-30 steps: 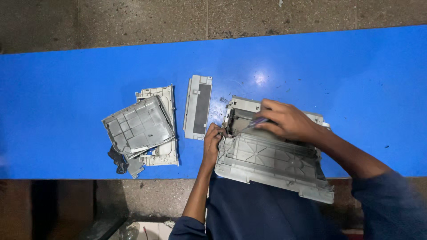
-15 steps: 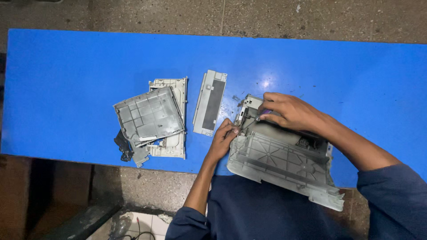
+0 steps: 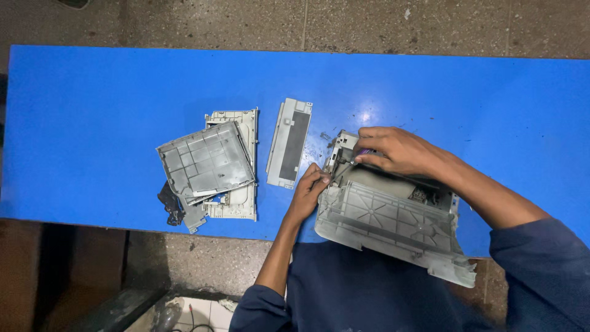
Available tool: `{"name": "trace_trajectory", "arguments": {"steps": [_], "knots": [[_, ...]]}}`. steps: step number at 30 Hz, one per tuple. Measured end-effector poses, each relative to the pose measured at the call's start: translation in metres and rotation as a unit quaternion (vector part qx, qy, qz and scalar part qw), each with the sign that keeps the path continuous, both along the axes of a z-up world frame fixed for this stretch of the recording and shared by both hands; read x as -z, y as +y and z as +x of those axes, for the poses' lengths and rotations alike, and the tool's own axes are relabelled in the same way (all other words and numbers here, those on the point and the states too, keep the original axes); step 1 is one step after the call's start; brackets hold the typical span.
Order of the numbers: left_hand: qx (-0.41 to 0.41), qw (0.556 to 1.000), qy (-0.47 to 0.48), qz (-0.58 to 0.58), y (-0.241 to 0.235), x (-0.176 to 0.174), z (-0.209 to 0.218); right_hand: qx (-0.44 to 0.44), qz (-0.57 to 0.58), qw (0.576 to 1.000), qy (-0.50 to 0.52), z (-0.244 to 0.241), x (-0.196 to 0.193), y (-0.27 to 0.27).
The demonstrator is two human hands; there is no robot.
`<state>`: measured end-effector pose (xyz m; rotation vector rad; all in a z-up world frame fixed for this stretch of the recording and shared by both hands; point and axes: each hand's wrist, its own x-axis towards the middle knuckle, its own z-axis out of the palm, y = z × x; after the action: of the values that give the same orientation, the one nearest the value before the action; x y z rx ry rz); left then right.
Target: The person disassembles a white electronic device on a blue workbench, removing the outer casing and internal components. They use a screwdriver to loosen screws and a multimeter to test the circuit board.
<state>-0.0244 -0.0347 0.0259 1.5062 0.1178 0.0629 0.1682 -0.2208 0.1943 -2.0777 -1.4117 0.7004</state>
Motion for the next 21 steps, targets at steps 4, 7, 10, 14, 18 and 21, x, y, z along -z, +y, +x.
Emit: {"name": "trace_trajectory", "arguments": {"steps": [4, 7, 10, 14, 18, 21], "knots": [[0.003, 1.000, -0.011, 0.002, 0.000, 0.003, 0.001, -0.023, -0.002, 1.000, -0.003, -0.001, -0.002, 0.003], [0.008, 1.000, -0.003, 0.000, -0.001, 0.004, 0.000, -0.054, -0.029, 0.998, 0.002, 0.001, -0.006, 0.010], [0.005, 1.000, 0.011, -0.010, 0.002, 0.003, 0.001, -0.099, -0.030, 0.995, 0.007, 0.009, -0.012, 0.033], [0.006, 1.000, 0.018, -0.006, 0.000, 0.003, -0.002, -0.143, -0.130, 0.981, 0.007, 0.022, -0.016, 0.072], [-0.004, 1.000, -0.010, -0.023, 0.004, 0.000, -0.001, -0.165, -0.110, 0.980, -0.008, 0.019, -0.015, 0.098], [-0.010, 1.000, -0.018, -0.008, 0.006, -0.004, -0.001, -0.146, -0.047, 0.988, 0.003, 0.010, -0.005, 0.089]]}}
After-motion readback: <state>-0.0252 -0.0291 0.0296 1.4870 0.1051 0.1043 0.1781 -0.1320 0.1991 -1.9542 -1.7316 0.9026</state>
